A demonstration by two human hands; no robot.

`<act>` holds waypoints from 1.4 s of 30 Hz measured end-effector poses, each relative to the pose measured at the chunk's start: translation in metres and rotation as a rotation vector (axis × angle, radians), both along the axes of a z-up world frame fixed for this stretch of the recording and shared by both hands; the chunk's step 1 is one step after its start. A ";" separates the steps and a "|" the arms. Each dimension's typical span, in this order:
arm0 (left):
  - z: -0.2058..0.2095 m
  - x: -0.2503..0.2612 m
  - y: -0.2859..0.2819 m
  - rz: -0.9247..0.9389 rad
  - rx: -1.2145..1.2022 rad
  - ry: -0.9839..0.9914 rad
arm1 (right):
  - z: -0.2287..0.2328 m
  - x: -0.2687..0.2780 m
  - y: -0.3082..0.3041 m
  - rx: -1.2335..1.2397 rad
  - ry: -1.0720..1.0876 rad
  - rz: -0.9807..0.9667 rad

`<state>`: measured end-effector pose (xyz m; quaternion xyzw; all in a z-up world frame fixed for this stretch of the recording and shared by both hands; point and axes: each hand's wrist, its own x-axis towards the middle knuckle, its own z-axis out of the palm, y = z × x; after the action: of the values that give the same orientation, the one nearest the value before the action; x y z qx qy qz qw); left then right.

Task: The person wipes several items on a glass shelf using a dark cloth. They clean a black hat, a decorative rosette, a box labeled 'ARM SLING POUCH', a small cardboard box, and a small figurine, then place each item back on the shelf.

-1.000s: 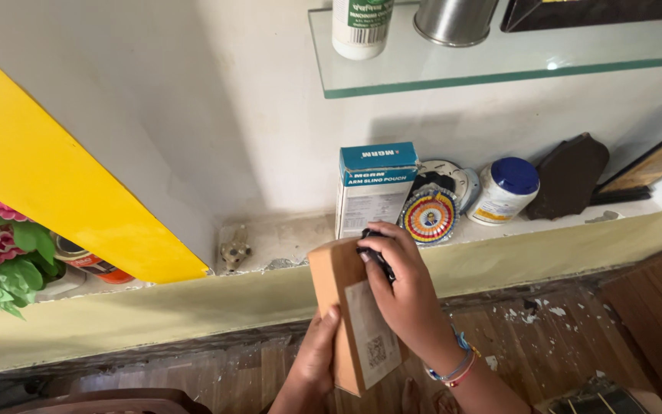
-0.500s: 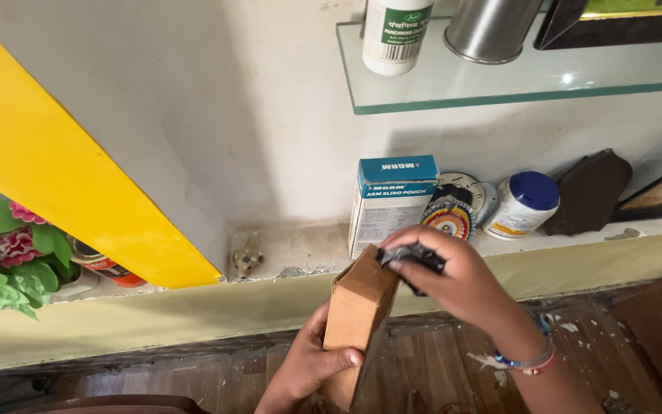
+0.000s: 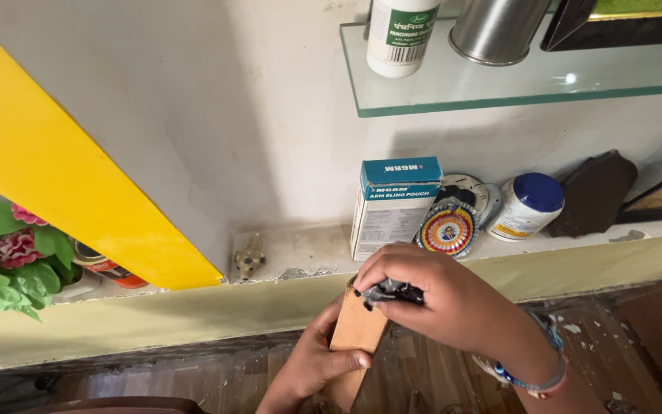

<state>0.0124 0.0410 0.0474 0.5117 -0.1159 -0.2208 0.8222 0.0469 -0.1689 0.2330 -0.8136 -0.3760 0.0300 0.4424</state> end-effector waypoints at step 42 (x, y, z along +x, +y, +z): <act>0.042 0.062 -0.028 0.764 -0.655 0.381 | -0.083 -0.054 0.060 0.088 -0.459 -0.336</act>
<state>0.0745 0.0131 0.0899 0.1850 0.1668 0.0529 0.9670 -0.0071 -0.1086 0.1497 -0.8300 -0.3273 -0.2452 0.3793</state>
